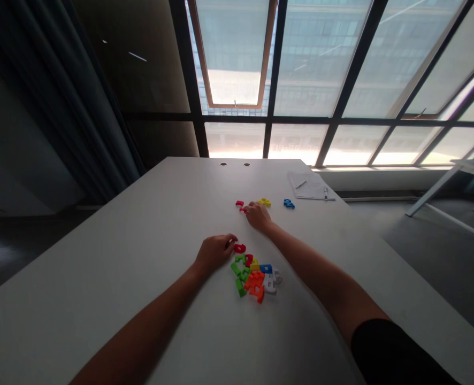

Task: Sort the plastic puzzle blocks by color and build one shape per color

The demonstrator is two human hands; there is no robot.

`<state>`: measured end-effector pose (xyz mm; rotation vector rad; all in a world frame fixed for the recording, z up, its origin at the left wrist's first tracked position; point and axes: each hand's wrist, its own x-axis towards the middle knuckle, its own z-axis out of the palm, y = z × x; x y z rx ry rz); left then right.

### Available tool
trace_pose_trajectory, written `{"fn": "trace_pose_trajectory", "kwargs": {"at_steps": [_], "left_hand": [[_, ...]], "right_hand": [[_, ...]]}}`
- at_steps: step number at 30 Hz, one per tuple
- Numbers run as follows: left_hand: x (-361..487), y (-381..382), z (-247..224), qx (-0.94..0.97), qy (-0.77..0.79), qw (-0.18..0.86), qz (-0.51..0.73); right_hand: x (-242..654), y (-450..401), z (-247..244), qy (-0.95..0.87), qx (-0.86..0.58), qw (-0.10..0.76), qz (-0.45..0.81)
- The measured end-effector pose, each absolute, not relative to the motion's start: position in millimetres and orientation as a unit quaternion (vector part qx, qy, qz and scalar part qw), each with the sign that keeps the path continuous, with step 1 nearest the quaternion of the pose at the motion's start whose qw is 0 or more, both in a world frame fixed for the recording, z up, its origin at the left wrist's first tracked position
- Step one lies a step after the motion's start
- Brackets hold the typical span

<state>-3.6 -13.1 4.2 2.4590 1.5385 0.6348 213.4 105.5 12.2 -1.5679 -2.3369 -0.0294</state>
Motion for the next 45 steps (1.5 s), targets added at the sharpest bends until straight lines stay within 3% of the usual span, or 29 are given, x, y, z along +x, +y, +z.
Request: {"fn": "trace_pose_trajectory", "kwargs": {"at_steps": [19,30,37,45], "left_hand": [[-3,-15,5,0.822,0.512,0.088,0.234],[-4,-15,4,0.818,0.512,0.074,0.251],[-4,-15,7,0.809,0.520,0.082,0.263],[-5,-11,6,0.770,0.562,0.100,0.285]], "right_hand": [[221,87,-8,-0.818,-0.547,0.178,0.017],[260,6,-15,-0.875,-0.285,0.357,0.164],[258,7,-16,-0.907,-0.262,0.294,0.150],[249,3,-7,-0.908,-0.257,0.319,0.089]]}}
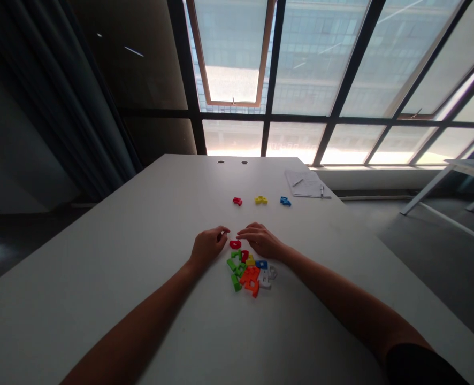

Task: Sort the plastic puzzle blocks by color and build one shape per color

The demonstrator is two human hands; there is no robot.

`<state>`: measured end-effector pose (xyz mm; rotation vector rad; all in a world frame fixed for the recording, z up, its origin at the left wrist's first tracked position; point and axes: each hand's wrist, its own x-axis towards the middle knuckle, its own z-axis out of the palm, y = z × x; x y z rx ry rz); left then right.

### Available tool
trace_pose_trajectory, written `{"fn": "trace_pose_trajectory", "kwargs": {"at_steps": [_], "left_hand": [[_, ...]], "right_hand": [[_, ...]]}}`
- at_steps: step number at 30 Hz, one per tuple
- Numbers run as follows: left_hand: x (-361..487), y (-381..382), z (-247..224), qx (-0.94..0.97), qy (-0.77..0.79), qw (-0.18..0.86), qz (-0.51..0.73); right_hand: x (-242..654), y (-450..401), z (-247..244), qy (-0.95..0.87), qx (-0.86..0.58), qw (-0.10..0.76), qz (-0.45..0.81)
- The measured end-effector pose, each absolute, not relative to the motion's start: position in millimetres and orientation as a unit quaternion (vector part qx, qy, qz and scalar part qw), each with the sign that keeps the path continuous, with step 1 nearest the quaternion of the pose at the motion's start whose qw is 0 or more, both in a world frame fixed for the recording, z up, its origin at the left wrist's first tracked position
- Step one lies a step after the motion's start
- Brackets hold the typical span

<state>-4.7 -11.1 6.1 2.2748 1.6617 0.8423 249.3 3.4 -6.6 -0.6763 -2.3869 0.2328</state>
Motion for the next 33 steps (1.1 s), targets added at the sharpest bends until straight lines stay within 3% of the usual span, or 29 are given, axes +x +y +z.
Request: {"fn": "trace_pose_trajectory", "kwargs": {"at_steps": [7,33], "left_hand": [[-6,-7,6,0.737,0.584,0.115,0.322],[-6,-7,5,0.749,0.578,0.130,0.295]], "right_hand": [[237,8,7,-0.936,-0.260,0.234,0.049],[185,131,18,-0.880,-0.452,0.124,-0.079]]}}
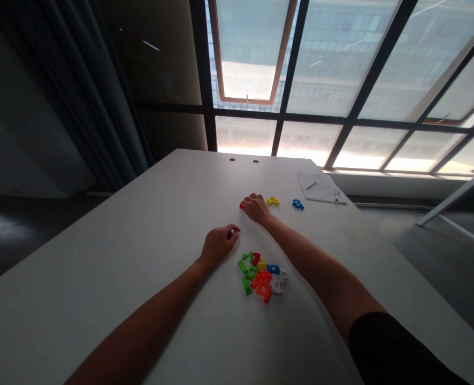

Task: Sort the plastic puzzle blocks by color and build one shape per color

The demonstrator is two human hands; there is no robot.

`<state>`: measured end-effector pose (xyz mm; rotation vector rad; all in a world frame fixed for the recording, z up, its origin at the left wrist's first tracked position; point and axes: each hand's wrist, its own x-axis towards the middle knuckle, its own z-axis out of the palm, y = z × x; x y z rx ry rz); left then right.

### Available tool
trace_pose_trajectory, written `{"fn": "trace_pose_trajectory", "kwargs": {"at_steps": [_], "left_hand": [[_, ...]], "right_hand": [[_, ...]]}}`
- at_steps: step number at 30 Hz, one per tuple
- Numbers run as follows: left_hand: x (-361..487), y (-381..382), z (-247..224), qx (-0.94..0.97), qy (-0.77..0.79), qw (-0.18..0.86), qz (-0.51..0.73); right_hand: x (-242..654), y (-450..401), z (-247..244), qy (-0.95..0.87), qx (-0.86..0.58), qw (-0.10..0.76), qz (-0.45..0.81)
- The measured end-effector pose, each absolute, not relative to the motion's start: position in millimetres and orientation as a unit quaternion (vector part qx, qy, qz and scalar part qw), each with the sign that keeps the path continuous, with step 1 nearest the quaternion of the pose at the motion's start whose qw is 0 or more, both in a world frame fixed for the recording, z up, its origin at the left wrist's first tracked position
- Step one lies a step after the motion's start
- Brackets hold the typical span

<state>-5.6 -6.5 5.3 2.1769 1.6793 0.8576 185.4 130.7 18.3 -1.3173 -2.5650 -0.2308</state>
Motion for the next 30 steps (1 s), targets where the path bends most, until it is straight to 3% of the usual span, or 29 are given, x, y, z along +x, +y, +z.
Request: {"fn": "trace_pose_trajectory", "kwargs": {"at_steps": [15,24,30], "left_hand": [[-6,-7,5,0.752,0.577,0.130,0.293],[-4,-8,3,0.766,0.570,0.117,0.274],[-3,-12,6,0.800,0.530,0.125,0.251]], "right_hand": [[210,117,19,-0.865,-0.472,0.162,-0.052],[259,35,-20,-0.856,-0.384,0.329,0.104],[280,-25,-5,-0.878,-0.267,0.339,0.206]]}}
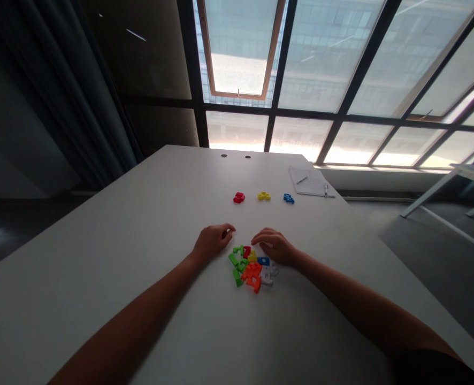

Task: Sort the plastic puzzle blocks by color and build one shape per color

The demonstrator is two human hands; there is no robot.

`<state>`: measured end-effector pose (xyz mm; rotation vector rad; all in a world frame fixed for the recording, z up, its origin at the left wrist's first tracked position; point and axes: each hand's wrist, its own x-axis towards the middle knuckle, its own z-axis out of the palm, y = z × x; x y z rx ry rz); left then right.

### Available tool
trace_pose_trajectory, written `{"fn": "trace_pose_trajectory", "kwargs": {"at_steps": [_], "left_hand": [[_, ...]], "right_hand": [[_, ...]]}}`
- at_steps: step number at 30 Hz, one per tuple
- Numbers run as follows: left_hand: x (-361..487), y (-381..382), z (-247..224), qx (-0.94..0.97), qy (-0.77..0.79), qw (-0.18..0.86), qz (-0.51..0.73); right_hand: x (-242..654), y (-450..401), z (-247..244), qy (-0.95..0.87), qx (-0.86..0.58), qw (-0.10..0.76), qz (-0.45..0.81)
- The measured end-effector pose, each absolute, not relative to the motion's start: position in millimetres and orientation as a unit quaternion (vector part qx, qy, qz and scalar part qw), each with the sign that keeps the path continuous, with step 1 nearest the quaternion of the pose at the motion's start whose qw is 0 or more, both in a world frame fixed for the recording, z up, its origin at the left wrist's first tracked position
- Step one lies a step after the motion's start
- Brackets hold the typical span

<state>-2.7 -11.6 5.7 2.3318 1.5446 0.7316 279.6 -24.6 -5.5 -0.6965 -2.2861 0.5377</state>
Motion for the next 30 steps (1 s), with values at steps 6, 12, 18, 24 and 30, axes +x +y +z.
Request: {"fn": "trace_pose_trajectory", "kwargs": {"at_steps": [6,12,18,24,30], "left_hand": [[-3,-12,4,0.813,0.518,0.110,0.243],[-4,-10,4,0.805,0.528,0.107,0.249],[-3,-9,4,0.787,0.547,0.115,0.262],[-3,-5,7,0.758,0.562,0.124,0.308],[2,5,15,0.794,0.538,0.112,0.261]], "right_hand": [[276,-33,4,-0.892,-0.233,0.315,0.225],[276,-20,0,-0.901,-0.295,0.279,0.153],[275,12,-1,-0.886,-0.379,0.255,0.077],[248,28,-6,-0.868,-0.415,0.266,0.061],[240,22,-17,-0.854,-0.395,0.328,0.089]]}}
